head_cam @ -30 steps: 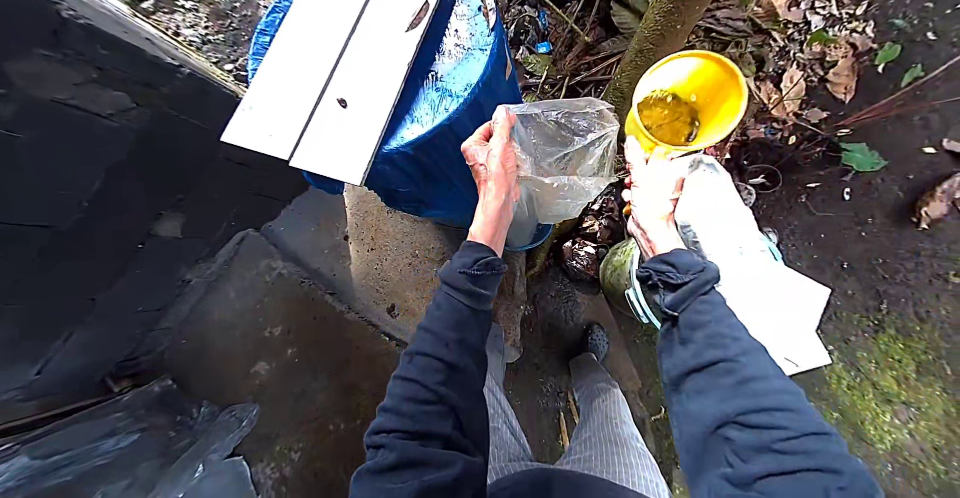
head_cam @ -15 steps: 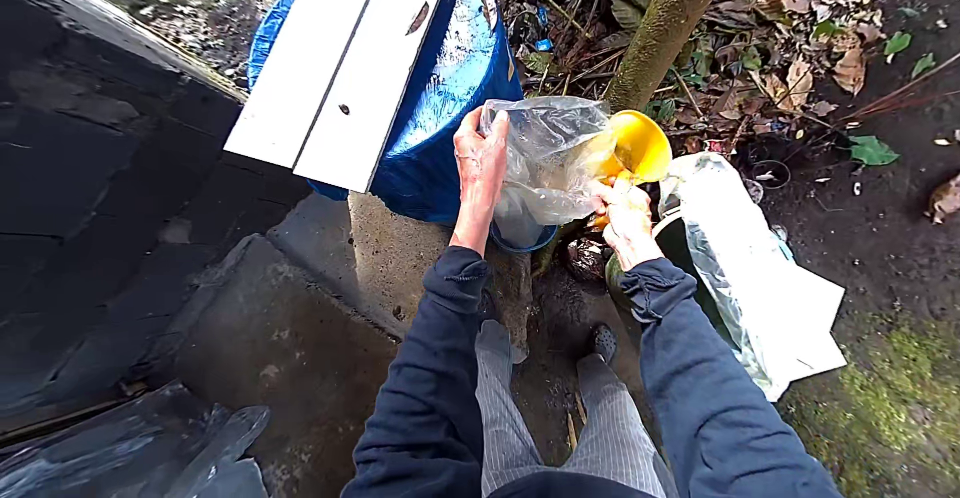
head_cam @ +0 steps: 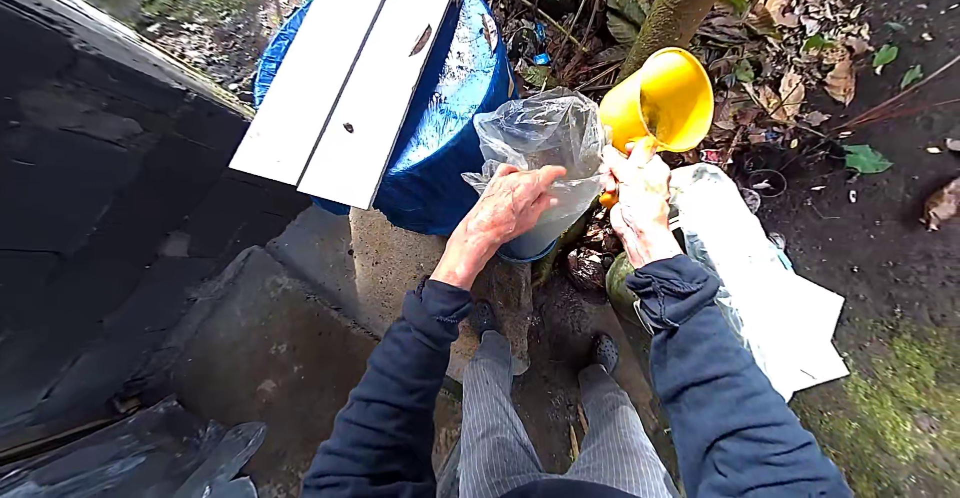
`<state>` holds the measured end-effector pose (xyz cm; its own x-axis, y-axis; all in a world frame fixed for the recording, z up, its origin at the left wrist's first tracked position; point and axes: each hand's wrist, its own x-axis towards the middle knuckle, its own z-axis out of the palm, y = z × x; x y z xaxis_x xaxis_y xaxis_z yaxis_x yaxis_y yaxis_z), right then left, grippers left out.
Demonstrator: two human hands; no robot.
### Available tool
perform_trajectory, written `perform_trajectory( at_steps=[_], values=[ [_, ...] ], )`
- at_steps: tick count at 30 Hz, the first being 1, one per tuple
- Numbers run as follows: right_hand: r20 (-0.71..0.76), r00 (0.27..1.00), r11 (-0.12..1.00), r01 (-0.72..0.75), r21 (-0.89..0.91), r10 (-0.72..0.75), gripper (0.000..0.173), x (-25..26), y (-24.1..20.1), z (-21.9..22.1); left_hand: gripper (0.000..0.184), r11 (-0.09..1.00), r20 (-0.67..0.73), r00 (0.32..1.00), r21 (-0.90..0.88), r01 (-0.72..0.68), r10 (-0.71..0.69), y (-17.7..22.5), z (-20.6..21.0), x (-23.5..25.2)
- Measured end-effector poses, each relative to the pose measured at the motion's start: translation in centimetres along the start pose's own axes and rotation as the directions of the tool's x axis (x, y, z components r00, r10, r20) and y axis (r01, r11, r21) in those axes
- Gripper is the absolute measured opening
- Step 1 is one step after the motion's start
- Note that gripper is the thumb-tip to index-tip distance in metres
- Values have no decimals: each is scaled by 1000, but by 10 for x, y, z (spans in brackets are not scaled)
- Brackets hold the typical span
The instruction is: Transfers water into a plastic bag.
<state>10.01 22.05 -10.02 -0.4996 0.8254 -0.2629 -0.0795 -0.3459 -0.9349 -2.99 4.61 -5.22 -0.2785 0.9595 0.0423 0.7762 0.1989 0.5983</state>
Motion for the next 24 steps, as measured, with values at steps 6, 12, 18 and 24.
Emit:
perform_trajectory(
  at_steps=[6,12,18,24],
  values=[
    [36,998,995,-46,-89,50,20,-27,-11,-5,16,997,10,997,-25,71,-71,0,-30,-19],
    [34,998,997,-53,-61,55,22,-36,-19,0,8,996,-46,997,-66,66,-69,-23,-54,-41],
    [29,996,996,-79,-44,81,25,-41,-21,0,7,916,-192,966,-392,88,-175,-24,-76,-40],
    [75,996,998,-55,-11,56,23,-43,-16,6,19,889,-359,893,-449,90,-272,-9,-71,-50]
  ],
)
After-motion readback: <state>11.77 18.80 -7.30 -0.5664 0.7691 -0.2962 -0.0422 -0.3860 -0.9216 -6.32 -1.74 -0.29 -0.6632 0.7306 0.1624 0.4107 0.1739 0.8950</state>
